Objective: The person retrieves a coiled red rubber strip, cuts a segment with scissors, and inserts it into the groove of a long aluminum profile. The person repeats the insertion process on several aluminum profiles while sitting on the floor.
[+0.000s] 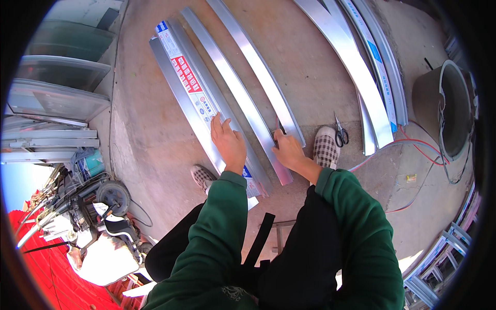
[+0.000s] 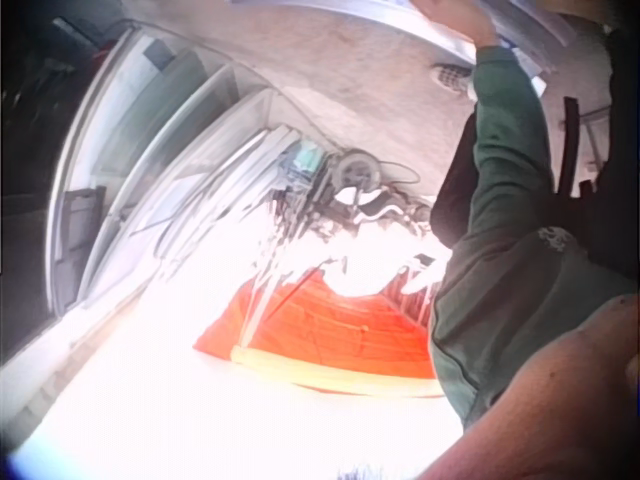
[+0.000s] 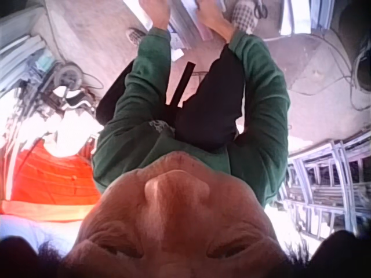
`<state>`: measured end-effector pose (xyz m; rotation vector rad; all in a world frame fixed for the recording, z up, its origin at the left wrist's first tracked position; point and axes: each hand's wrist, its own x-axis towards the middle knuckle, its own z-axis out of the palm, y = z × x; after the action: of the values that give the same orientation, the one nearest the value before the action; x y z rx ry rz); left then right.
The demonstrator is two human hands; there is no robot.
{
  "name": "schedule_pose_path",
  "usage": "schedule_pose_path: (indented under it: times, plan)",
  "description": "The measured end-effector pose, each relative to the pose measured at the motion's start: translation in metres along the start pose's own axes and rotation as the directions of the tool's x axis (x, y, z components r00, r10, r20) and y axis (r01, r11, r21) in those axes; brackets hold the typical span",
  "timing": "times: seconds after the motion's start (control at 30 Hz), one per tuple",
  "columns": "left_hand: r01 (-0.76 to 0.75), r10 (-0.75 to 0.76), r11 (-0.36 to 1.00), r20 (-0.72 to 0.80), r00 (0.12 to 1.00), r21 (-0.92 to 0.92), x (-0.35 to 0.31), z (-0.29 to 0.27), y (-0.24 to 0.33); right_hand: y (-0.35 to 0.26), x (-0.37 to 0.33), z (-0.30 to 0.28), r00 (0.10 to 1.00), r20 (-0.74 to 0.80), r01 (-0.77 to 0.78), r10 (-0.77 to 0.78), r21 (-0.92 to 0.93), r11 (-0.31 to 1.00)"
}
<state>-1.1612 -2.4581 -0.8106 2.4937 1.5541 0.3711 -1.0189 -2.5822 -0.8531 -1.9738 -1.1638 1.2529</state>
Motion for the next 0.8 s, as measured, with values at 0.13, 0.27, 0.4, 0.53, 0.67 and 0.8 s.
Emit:
schedule_pose_path:
  times: [0.13, 0.27, 0.4, 0.53, 0.67, 0.8]
  plan:
    - [-0.02, 0.028, 0.986, 0.046, 0.999, -0.163, -0.003, -0.001, 0.024, -0.004, -0.006, -0.006, 0.999, -0.022, 0.034, -0.031, 0.146, 0.989]
    - [0.254, -0.175, 0.898, 0.238, 0.955, -0.358, 0.0, 0.002, 0.048, -0.019, -0.018, -0.028, 0.999, -0.036, 0.041, -0.035, 0.193, 0.98]
    - [0.388, -0.267, 0.879, 0.39, 0.881, -0.276, 0.006, 0.005, 0.052, -0.036, -0.028, -0.044, 0.99, -0.116, 0.1, -0.079, 0.186, 0.977]
    - [0.697, -0.37, 0.567, 0.62, 0.692, -0.44, 0.009, 0.006, 0.046, -0.043, -0.031, -0.053, 0.992, -0.068, 0.117, -0.105, 0.219, 0.969]
    - [0.61, -0.268, 0.241, 0.552, 0.79, -0.755, 0.0, -0.001, 0.049, -0.045, -0.033, -0.073, 0.949, -0.208, 0.295, -0.236, 0.331, 0.896]
    - [0.559, -0.261, 0.182, 0.509, 0.82, -0.809, 0.002, -0.022, 0.064, -0.046, -0.051, -0.108, 0.987, -0.154, 0.062, 0.048, 0.639, 0.767]
